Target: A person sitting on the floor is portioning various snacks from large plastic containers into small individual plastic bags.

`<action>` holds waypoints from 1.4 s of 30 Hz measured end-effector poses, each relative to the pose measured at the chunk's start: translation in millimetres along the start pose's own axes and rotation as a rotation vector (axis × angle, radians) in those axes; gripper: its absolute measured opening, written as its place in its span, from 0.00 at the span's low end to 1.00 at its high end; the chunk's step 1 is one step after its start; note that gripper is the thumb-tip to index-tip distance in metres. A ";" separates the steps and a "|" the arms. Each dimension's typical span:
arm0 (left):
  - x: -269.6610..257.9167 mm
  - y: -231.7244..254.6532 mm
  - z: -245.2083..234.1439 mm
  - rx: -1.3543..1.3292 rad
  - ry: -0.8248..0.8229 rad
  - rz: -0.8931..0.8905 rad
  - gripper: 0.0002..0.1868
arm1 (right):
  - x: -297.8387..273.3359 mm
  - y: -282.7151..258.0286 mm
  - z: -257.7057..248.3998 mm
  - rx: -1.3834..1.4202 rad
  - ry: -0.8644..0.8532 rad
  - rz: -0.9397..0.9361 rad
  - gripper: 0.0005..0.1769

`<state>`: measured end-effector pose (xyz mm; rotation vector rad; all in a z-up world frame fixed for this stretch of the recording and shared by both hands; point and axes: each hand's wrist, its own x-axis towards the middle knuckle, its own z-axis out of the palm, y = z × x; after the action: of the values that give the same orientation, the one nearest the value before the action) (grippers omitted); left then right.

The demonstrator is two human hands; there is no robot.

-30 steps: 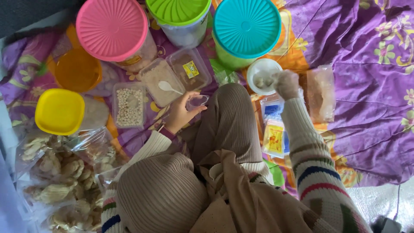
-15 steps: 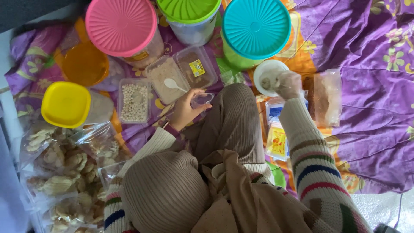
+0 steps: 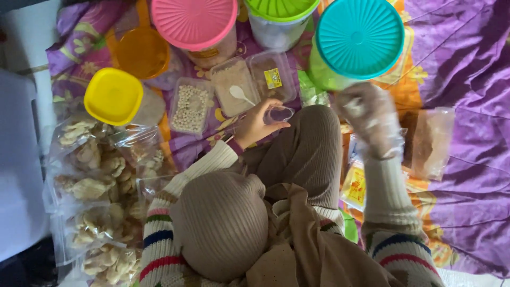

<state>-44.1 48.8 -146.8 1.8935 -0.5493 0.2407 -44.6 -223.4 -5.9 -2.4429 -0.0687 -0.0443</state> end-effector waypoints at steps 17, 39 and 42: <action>6.5 12.2 2.6 -0.068 0.026 0.026 0.36 | 9.7 -33.8 64.1 0.110 -0.152 -0.584 0.10; -15.6 -51.1 -23.1 -0.006 -0.042 -0.275 0.09 | 2.9 0.6 72.4 -0.116 -0.188 -0.507 0.14; -38.3 -47.9 -31.1 0.013 -0.257 -0.402 0.23 | -0.2 21.6 86.1 -0.096 -0.182 -0.525 0.13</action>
<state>-51.6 101.4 -190.3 2.0136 -0.3243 -0.2649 -42.3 -184.6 -85.7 -2.4519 -0.8020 -0.0591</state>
